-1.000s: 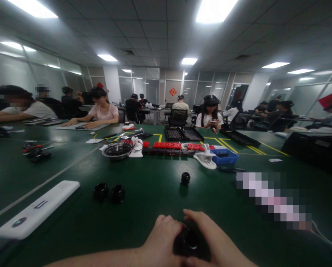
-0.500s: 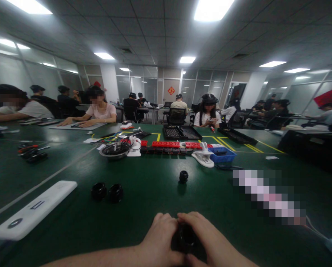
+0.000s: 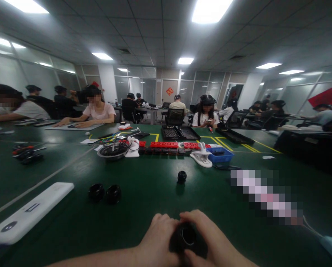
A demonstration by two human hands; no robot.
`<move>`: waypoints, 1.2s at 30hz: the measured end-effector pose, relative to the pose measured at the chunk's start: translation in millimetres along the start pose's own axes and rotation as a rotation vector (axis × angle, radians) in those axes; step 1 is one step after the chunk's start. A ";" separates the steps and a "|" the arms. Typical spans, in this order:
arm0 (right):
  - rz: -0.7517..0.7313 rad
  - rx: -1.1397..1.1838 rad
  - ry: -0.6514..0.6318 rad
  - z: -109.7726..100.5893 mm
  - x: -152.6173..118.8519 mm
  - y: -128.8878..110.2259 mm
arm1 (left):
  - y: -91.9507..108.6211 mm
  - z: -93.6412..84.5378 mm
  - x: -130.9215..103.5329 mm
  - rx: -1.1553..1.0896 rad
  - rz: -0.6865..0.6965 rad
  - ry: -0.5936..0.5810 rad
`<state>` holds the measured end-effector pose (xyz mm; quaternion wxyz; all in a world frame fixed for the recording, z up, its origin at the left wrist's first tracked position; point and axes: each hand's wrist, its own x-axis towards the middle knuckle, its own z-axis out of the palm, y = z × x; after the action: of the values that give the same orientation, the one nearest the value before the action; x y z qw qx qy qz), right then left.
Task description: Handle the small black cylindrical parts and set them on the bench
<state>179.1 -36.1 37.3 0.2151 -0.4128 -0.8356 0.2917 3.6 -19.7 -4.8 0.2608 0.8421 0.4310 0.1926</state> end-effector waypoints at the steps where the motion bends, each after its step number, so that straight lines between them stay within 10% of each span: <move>1: -0.019 -0.004 -0.011 -0.2 -0.5 0.3 | 0.7 -0.4 -0.3 -0.001 0.000 0.001; 26: 0.175 0.001 -0.002 3.1 3.4 -4.7 | -1.5 2.3 -2.4 0.039 0.006 -0.007; 36: 0.044 0.019 -0.034 -0.6 -0.4 -9.5 | 0.7 -1.2 -2.4 0.031 -0.016 -0.025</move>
<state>174.3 -40.9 44.0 0.1984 -0.4240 -0.8271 0.3112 2.0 -21.7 -3.6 0.2545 0.8449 0.4374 0.1732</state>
